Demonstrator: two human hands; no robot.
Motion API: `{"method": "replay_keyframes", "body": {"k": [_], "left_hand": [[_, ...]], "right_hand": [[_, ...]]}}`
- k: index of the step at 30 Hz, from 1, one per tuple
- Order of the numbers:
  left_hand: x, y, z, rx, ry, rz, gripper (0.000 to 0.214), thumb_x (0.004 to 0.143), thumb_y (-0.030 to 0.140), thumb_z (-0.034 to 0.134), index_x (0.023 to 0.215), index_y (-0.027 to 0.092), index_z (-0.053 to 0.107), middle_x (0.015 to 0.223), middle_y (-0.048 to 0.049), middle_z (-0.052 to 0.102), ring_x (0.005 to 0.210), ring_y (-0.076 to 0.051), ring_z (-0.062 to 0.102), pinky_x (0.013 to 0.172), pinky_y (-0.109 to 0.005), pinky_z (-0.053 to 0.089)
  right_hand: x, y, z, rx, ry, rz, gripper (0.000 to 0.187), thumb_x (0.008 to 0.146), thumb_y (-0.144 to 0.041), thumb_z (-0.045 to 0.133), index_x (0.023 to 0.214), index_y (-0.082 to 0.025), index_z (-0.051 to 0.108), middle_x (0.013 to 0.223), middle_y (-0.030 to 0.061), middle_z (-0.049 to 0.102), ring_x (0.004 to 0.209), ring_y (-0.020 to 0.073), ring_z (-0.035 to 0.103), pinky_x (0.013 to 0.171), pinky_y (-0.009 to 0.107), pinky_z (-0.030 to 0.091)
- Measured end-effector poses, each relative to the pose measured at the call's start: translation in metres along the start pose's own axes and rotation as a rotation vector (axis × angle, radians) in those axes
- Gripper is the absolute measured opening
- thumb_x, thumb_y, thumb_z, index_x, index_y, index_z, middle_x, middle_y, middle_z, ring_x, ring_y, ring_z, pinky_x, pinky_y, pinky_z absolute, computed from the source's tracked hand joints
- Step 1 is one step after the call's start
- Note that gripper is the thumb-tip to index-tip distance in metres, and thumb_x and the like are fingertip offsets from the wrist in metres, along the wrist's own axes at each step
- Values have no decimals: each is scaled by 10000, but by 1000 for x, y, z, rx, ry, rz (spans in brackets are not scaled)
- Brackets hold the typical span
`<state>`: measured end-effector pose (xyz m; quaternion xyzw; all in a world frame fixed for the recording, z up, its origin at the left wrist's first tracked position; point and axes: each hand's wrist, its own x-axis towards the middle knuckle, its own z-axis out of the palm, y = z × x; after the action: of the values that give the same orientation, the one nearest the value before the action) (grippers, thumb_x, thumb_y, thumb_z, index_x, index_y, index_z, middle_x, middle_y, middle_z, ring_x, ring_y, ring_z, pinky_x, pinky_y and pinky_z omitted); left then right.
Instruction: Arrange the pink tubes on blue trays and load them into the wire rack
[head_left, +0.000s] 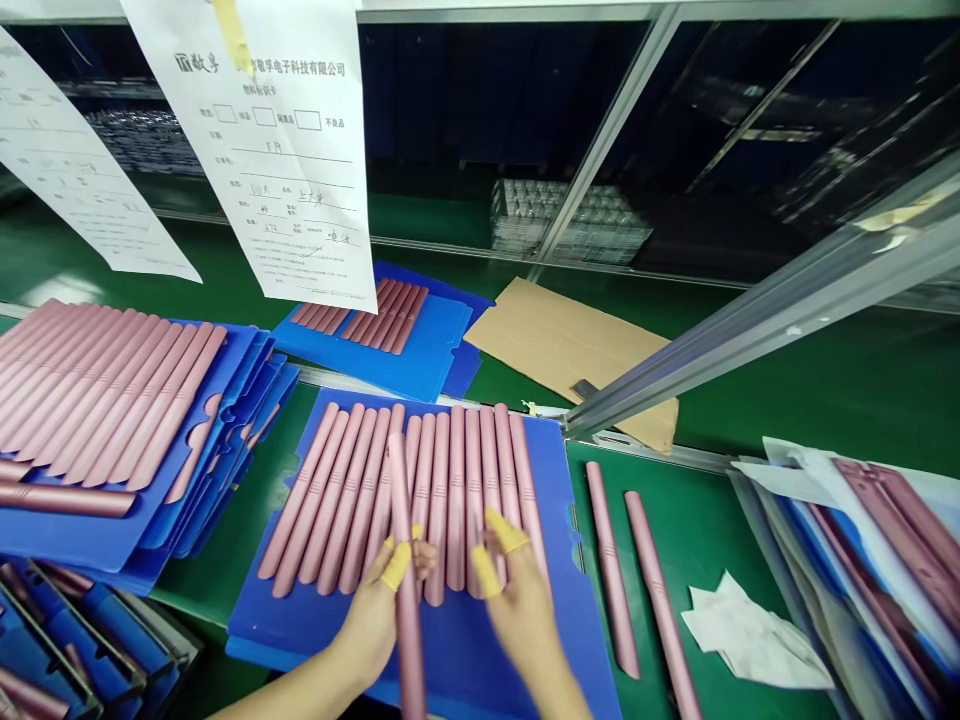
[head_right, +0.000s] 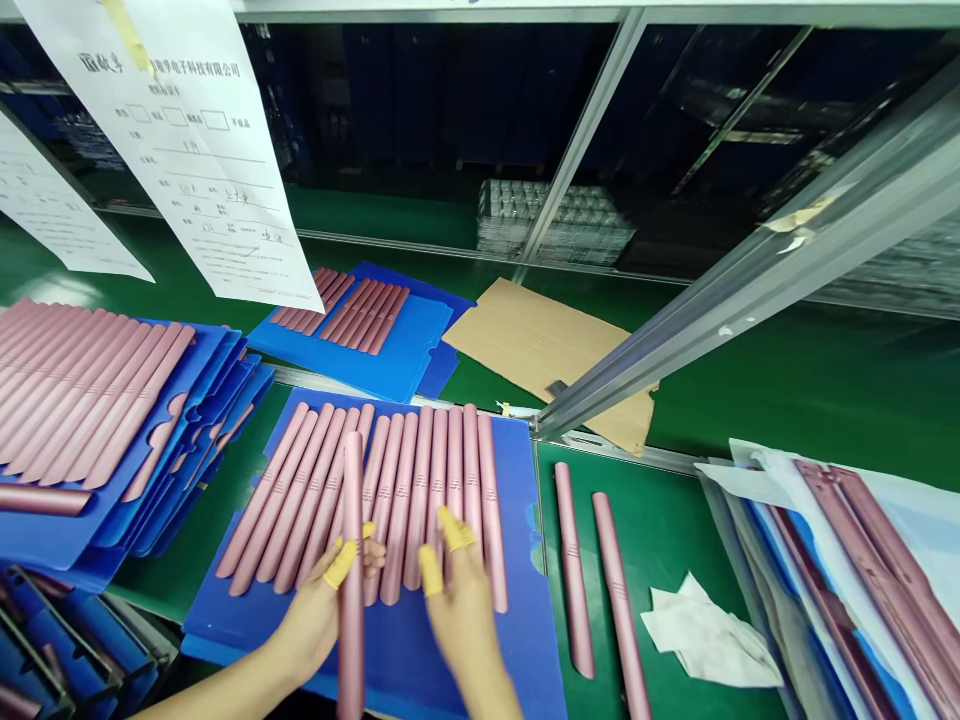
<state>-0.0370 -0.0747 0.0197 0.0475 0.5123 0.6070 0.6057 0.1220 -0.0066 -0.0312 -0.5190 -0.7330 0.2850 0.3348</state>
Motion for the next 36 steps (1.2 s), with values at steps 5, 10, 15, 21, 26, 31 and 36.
{"method": "replay_keyframes", "body": {"k": [5, 10, 15, 21, 26, 31, 36], "left_hand": [[10, -12, 45, 271, -265, -1, 459, 838, 469, 537, 1209, 201, 575, 1337, -99, 517, 1238, -253, 473, 1069, -400, 360], [16, -7, 31, 1176, -521, 373, 617, 873, 307, 487, 1442, 162, 299, 1509, -124, 240, 1404, -255, 200, 1163, -485, 174], [27, 6, -35, 1813, -722, 741, 705, 818, 319, 628, 1438, 247, 300, 1505, -95, 235, 1393, -306, 204, 1131, -562, 193], [49, 5, -62, 2014, -704, 825, 697, 821, 373, 620, 1433, 261, 306, 1495, -67, 280, 1392, -289, 216, 1138, -535, 203], [59, 21, -44, 1965, -632, 807, 667, 850, 417, 566, 1432, 213, 312, 1500, -99, 263, 1409, -270, 166, 1157, -493, 163], [113, 69, 11, 1787, -469, 757, 548, 913, 341, 438, 1416, 146, 340, 1499, -115, 273, 1402, -214, 216, 1161, -403, 190], [203, 106, 81, 1467, -459, 537, 571, 918, 378, 366, 1394, 62, 368, 1461, -156, 341, 1365, -230, 309, 1142, -349, 210]], "right_hand": [[-49, -30, 10, 99, -81, 49, 535, 898, -332, 395, 1412, -226, 294, 1362, 88, 473, 1233, 201, 467, 961, 343, 472], [-23, 29, -25, -170, 244, 199, 567, 836, -435, 426, 1334, -164, 422, 1239, 147, 551, 1098, 279, 549, 898, 420, 476], [13, 92, -38, -403, 318, 254, 660, 840, -496, 317, 1219, 8, 515, 1051, 248, 552, 971, 335, 532, 835, 466, 458], [22, 92, -14, -622, 340, 174, 603, 889, -430, 285, 1113, 27, 608, 884, 243, 570, 755, 301, 495, 702, 434, 430], [9, 92, -12, -598, 368, 71, 486, 884, -328, 332, 1139, -33, 621, 853, 193, 601, 583, 212, 458, 558, 355, 374], [4, 104, -17, -498, 353, 37, 467, 871, -349, 366, 1089, -49, 652, 862, 185, 607, 602, 214, 498, 584, 374, 424], [-1, 118, -23, -357, 285, 77, 548, 887, -492, 342, 1154, -101, 619, 1015, 177, 585, 874, 270, 554, 764, 438, 489]]}}
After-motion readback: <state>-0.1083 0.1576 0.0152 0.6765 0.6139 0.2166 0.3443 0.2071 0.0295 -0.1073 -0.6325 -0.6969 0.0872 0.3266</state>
